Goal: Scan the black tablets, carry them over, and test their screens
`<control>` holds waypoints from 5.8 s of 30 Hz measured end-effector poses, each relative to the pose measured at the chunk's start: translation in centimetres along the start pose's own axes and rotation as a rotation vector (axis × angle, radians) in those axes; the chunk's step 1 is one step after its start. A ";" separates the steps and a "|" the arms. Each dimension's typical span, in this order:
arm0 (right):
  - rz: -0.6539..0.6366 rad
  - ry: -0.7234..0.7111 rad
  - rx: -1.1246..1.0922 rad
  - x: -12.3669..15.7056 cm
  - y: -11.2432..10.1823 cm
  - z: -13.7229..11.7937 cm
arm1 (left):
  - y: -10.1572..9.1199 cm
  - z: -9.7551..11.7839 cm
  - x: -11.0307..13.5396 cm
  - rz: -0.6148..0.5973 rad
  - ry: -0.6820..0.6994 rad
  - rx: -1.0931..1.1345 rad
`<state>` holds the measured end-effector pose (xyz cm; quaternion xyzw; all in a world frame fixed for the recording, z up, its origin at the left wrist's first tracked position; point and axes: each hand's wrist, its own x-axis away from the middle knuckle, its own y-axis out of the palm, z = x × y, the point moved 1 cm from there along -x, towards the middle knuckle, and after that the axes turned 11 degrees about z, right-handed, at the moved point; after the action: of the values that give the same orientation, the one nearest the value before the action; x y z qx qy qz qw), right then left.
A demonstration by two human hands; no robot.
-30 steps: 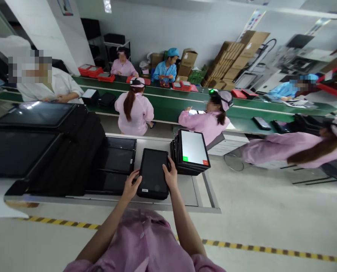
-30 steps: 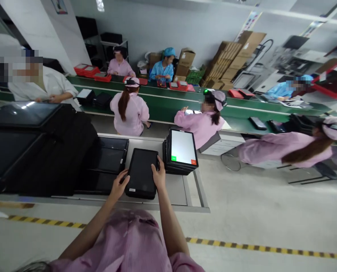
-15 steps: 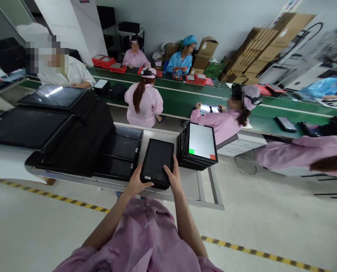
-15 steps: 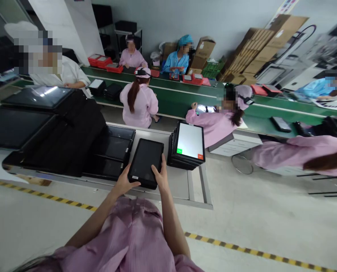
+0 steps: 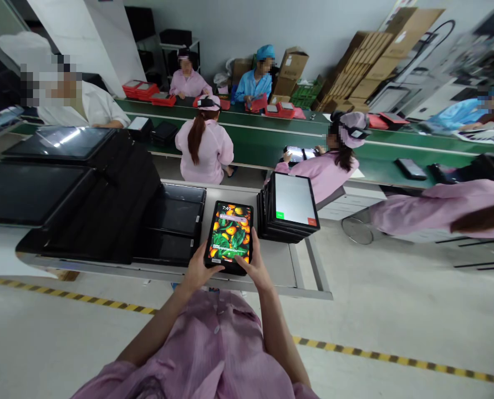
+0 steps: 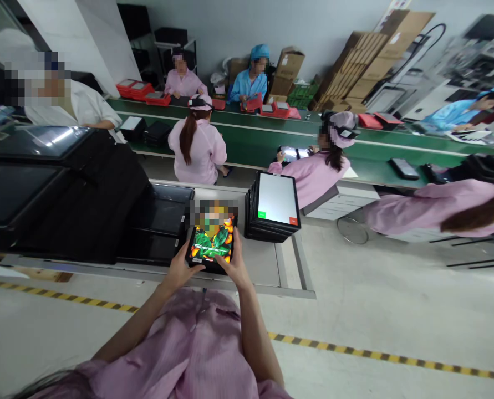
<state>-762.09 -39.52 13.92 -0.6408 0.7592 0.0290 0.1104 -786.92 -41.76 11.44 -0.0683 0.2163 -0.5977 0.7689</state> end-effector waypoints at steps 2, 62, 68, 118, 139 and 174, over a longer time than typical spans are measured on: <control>-0.005 -0.024 0.018 0.2 0.0 0.1 | 0.0 0.3 0.1 0.005 0.004 -0.010; 0.200 -0.169 0.354 1.0 1.4 -1.5 | 2.6 -4.9 1.4 0.233 0.284 0.024; 0.112 -0.398 0.428 1.4 2.5 -7.1 | 2.6 -4.9 1.4 0.241 0.228 0.026; 0.253 -0.385 0.382 0.0 2.5 -5.4 | 2.5 -4.7 1.1 0.235 0.287 0.037; 0.090 -0.568 0.674 -4.2 2.7 -5.1 | 2.4 -5.0 0.5 0.229 0.332 0.055; -0.032 -0.645 0.634 -2.3 4.6 -7.4 | 2.4 -4.4 0.6 0.254 0.409 0.036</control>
<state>-767.16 -37.82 21.13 -0.5451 0.6475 -0.0086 0.5325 -786.49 -41.01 6.46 0.0956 0.3634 -0.5014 0.7793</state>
